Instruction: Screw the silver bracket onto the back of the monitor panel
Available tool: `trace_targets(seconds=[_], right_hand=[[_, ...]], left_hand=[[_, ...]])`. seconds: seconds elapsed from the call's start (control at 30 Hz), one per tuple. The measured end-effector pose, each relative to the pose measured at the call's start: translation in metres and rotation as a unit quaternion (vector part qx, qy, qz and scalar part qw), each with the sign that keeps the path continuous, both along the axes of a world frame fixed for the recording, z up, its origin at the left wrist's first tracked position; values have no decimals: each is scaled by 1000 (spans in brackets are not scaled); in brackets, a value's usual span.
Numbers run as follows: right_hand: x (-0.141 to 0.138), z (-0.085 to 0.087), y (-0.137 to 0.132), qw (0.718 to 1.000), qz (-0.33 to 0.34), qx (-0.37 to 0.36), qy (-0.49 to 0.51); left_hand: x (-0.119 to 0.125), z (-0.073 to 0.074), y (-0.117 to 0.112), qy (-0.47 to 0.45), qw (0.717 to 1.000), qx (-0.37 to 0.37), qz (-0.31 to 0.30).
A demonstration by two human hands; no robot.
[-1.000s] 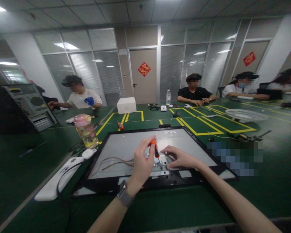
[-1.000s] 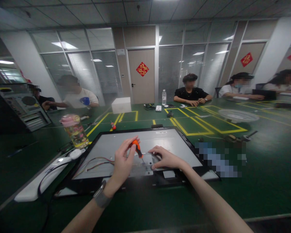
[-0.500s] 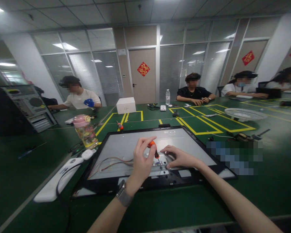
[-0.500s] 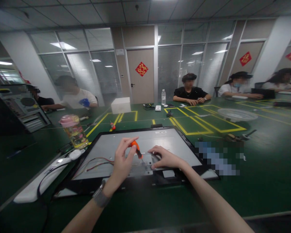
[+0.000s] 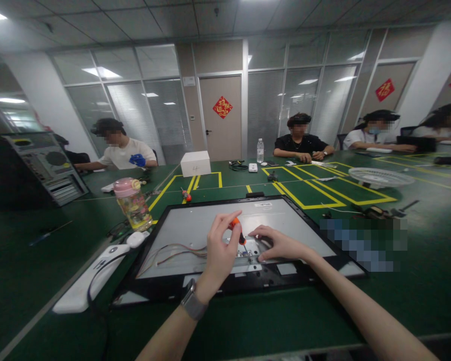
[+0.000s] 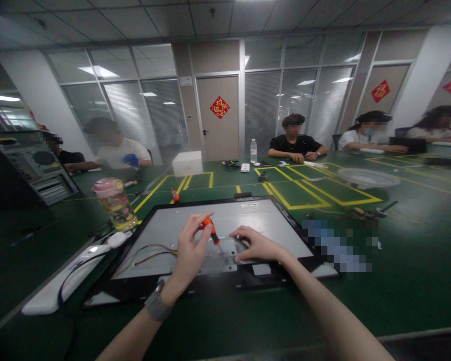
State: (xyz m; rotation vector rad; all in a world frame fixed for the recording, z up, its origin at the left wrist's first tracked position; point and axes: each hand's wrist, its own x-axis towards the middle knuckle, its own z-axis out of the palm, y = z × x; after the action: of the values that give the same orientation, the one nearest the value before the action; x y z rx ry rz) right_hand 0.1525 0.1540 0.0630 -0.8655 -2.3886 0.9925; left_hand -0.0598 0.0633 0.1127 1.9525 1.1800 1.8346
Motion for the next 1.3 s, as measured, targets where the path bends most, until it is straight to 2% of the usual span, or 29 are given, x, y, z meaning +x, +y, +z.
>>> trace_targets(seconds=[0.37, 0.53, 0.7, 0.9, 1.07, 1.3], right_hand=[[-1, 2, -2, 1000, -5, -4, 0], [0, 0, 0, 1000, -3, -1, 0], [0, -1, 0, 1000, -1, -2, 1], [0, -3, 1, 1000, -3, -5, 3], [1, -4, 2, 1000, -3, -3, 4], [0, -2, 1, 1000, -3, 1, -4]], left_hand=[[-1, 2, 2, -18, 999, 13, 38], [-2, 1, 3, -15, 1000, 4, -2], [-2, 1, 3, -5, 1000, -5, 20], [-3, 0, 2, 0, 1000, 0, -2], [-2, 1, 4, 0, 1000, -1, 31], [-3, 2, 3, -1, 1000, -4, 12]])
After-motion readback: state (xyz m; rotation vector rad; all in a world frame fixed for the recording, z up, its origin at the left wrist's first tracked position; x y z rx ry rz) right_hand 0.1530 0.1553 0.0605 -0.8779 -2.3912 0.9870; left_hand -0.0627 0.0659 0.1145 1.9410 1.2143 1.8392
